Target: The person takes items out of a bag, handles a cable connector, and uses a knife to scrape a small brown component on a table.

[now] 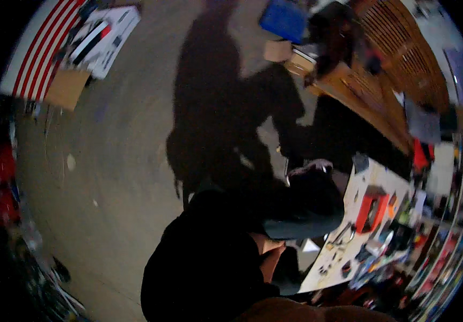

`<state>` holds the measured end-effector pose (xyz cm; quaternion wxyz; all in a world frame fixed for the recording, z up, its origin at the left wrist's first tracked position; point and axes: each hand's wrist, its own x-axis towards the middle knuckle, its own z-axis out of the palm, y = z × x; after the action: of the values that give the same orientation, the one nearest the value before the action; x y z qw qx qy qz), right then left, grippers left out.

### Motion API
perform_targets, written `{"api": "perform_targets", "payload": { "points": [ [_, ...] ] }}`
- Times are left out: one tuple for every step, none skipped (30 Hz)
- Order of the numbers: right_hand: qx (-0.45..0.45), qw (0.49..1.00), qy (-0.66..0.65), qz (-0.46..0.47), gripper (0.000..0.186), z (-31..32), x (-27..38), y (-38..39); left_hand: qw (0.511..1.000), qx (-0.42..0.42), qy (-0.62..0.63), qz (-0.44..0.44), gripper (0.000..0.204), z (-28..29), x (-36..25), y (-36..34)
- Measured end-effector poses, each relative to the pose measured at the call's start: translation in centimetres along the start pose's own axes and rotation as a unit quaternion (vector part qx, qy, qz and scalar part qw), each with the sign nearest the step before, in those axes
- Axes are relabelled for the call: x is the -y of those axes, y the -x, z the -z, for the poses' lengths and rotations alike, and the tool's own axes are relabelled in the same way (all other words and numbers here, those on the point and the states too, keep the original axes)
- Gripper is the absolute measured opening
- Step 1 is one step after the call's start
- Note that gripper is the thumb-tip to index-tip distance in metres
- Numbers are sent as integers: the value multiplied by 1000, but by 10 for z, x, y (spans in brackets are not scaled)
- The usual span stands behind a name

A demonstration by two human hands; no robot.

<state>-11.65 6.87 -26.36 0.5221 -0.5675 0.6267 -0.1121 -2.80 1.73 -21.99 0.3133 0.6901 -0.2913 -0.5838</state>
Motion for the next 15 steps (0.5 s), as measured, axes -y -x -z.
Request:
{"api": "perform_targets", "payload": {
  "points": [
    [-12,999,-44,-2,35,8,-19,4,1000,12,-21,-2,30,-8,11,5],
    [-18,993,-113,12,34,30,-43,4,999,27,-40,-15,30,-17,13,11],
    [-25,979,-199,37,34,52,-66,3,996,48,-61,-32,29,-31,17,18],
    [-13,963,-266,47,34,36,-66,15,994,51,-90,-27,28,-26,45,17],
    [-67,980,-185,30,36,28,-62,22,991,53,-120,-26,27,-23,69,18],
    [-108,988,-115,1,38,-4,-38,34,987,39,-157,-12,27,-1,104,10],
    [-87,996,-23,-20,37,9,-39,44,979,64,-187,-40,26,-4,111,25],
    [-117,987,93,-50,37,25,-43,67,969,142,-200,22,33,-14,104,32],
    [-167,977,136,11,39,18,-3,65,960,100,-252,-73,32,-1,120,4],
    [-120,984,129,-23,44,42,4,90,962,110,-245,-40,29,-15,112,18],
    [-87,976,202,-13,50,54,45,93,960,117,-225,-115,22,3,127,-3],
    [-82,956,267,89,51,58,101,100,953,113,-212,-185,17,36,146,-31],
    [-111,949,280,91,45,79,161,117,896,82,-273,-341,16,48,135,-47],
    [-124,952,274,60,43,108,162,141,922,125,-270,-248,10,23,123,-19],
    [-162,951,251,76,45,115,204,168,935,142,-296,-137,11,31,116,3]
  ]
}}
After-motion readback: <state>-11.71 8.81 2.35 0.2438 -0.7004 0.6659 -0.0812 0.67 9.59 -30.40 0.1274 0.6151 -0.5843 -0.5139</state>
